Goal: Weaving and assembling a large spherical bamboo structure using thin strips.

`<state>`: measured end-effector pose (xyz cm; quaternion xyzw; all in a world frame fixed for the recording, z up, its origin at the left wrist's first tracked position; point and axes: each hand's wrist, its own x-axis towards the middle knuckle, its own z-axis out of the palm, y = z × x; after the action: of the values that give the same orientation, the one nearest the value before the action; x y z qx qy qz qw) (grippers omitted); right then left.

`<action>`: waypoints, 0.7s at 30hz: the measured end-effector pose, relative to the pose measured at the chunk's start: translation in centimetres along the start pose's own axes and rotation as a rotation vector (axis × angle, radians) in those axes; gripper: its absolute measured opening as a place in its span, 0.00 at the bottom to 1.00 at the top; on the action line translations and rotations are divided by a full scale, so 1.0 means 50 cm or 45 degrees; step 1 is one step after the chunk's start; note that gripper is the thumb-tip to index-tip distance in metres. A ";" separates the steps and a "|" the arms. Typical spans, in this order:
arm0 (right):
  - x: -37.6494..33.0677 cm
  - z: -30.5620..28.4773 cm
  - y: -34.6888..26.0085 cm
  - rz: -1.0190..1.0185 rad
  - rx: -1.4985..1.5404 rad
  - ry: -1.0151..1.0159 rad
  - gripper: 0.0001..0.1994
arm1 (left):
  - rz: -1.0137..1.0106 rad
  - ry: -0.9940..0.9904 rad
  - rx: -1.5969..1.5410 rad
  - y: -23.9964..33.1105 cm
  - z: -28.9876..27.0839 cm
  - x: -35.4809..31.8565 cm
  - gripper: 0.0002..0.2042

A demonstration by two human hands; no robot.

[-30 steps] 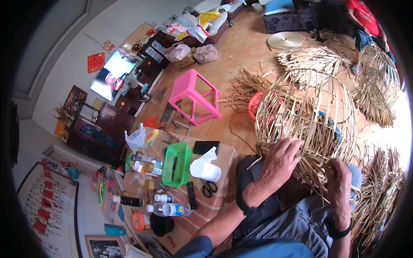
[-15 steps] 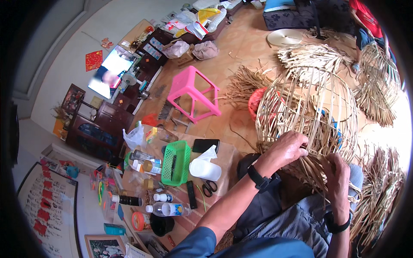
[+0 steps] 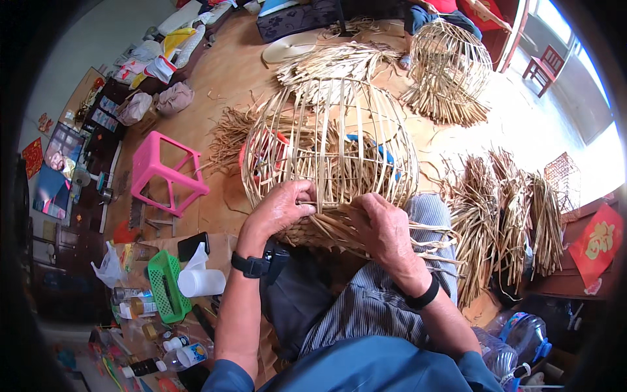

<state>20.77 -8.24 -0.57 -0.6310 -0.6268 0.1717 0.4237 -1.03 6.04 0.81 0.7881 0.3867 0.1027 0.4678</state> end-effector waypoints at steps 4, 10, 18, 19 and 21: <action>0.005 0.013 -0.007 -0.138 -0.083 0.004 0.09 | -0.099 0.046 0.192 -0.006 0.020 0.012 0.12; 0.008 0.078 -0.001 -0.204 -0.220 0.070 0.06 | 0.658 0.593 0.199 -0.055 0.055 0.022 0.05; 0.000 0.126 -0.007 -0.182 -0.395 0.096 0.11 | 0.388 0.406 0.400 -0.055 0.056 0.022 0.09; -0.001 0.128 -0.007 -0.179 -0.363 0.126 0.10 | 0.233 0.246 0.468 -0.050 0.051 0.029 0.11; -0.003 0.132 -0.009 -0.141 -0.246 0.163 0.05 | 0.275 0.283 0.471 -0.043 0.051 0.025 0.12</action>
<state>15.54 -6.32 -4.12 -0.6430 -0.6460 0.0462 0.4087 0.05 5.79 -2.58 0.8810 0.3613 0.1657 0.2565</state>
